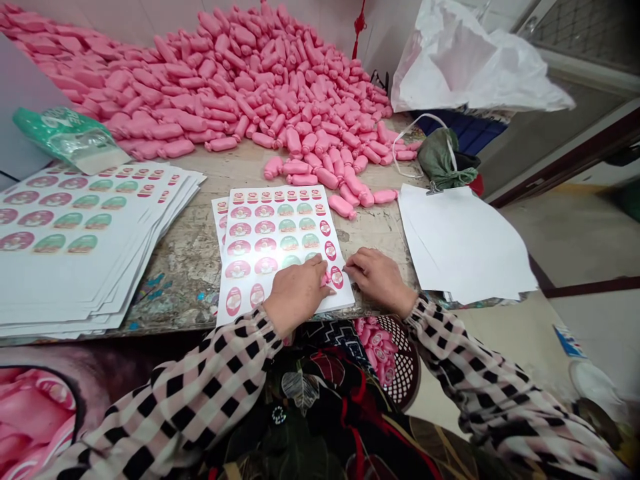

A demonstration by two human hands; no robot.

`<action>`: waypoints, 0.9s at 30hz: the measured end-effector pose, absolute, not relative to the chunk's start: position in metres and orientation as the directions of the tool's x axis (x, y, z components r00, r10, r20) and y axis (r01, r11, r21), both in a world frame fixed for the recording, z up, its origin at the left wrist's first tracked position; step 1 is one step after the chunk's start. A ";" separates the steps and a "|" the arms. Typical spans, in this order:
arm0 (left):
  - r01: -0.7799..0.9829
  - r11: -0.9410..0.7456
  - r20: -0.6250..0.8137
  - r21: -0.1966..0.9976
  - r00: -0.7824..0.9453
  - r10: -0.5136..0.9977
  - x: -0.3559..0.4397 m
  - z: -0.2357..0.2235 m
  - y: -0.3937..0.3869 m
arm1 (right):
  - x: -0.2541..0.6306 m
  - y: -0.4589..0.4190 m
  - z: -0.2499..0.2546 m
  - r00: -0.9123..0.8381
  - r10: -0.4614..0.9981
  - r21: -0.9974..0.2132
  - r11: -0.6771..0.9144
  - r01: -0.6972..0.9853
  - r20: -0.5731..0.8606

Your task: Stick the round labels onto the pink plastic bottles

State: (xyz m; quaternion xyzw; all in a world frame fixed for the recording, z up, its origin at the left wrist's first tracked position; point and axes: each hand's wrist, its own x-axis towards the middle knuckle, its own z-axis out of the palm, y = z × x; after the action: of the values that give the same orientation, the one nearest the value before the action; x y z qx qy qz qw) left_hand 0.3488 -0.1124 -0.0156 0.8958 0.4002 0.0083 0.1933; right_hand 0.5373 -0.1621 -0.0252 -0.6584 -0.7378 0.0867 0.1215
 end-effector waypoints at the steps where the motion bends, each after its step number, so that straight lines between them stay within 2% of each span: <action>1: 0.712 -0.611 -0.139 0.346 0.683 0.717 0.349 -0.016 -0.112 | 0.539 -0.162 -0.026 -0.109 0.992 -0.311 0.125 0.942 0.068; 8: 0.718 -0.625 -0.154 0.306 0.685 0.712 0.350 -0.015 -0.111 | 0.542 -0.163 -0.039 -0.033 0.994 -0.518 0.080 0.852 0.100; 12: 0.704 -0.638 -0.158 0.312 0.701 0.696 0.350 -0.015 -0.109 | 0.537 -0.163 -0.041 0.051 0.993 -0.571 0.019 0.821 0.108; 20: 0.707 -0.626 -0.194 0.328 0.699 0.688 0.354 -0.008 -0.105 | 0.535 -0.157 -0.033 -0.008 0.998 -0.517 0.042 0.855 0.067; 24: 0.712 -0.606 -0.222 0.353 0.693 0.685 0.355 -0.006 -0.103 | 0.531 -0.156 -0.035 0.090 0.995 -0.480 -0.061 0.875 0.036; 27: 0.708 -0.607 -0.221 0.361 0.697 0.682 0.354 -0.007 -0.103 | 0.527 -0.159 -0.035 0.126 0.989 -0.462 -0.077 0.883 0.077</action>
State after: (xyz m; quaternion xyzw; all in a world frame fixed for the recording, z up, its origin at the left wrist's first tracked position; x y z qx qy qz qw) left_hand 0.3542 -0.1026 -0.0067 0.8958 0.3881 -0.0305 0.2146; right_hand 0.5266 -0.1594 -0.0347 -0.7221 -0.6483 0.1298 0.2036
